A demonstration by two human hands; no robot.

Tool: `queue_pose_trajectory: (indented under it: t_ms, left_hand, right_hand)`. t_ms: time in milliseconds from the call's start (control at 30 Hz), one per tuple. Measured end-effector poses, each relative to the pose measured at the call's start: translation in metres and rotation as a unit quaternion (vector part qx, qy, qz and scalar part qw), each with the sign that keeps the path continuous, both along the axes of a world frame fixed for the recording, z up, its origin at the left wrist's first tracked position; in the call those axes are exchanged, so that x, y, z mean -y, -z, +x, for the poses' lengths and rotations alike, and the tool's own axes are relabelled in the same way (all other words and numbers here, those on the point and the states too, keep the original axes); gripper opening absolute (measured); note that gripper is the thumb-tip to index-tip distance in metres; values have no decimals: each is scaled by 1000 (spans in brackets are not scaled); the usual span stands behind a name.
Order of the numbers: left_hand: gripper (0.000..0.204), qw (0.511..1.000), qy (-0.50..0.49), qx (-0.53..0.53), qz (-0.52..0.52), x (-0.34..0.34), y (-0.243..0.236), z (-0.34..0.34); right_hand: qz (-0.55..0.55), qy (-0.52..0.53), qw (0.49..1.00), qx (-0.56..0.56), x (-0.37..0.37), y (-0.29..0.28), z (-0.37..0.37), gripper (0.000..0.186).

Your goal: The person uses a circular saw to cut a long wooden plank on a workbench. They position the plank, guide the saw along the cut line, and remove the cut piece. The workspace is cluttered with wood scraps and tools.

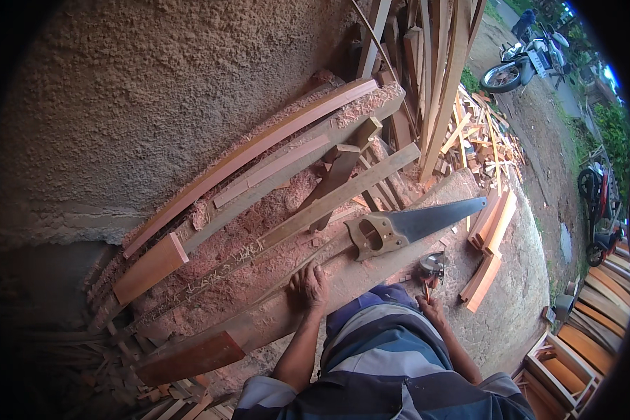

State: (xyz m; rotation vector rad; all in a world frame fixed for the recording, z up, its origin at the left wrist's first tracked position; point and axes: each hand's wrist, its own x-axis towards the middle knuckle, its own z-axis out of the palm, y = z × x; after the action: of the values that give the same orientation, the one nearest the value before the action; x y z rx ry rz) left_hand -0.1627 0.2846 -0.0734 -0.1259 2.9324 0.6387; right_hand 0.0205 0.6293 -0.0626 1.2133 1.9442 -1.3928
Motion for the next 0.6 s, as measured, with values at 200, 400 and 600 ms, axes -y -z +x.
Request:
queue_pose_trajectory:
  t_ms: [200, 400, 600]
  left_hand:
    - [45, 984, -34, -12, 174, -14, 11, -20]
    - [77, 808, -67, 78, 580, -80, 32, -73]
    - [60, 902, -6, 155, 402, -114, 3, -119]
  right_hand:
    - [-16, 184, 980, -76, -34, -6, -28, 40]
    - [-102, 349, 914, -182, -98, 3, -110, 40]
    - [-111, 450, 862, -205, -139, 17, -182, 28]
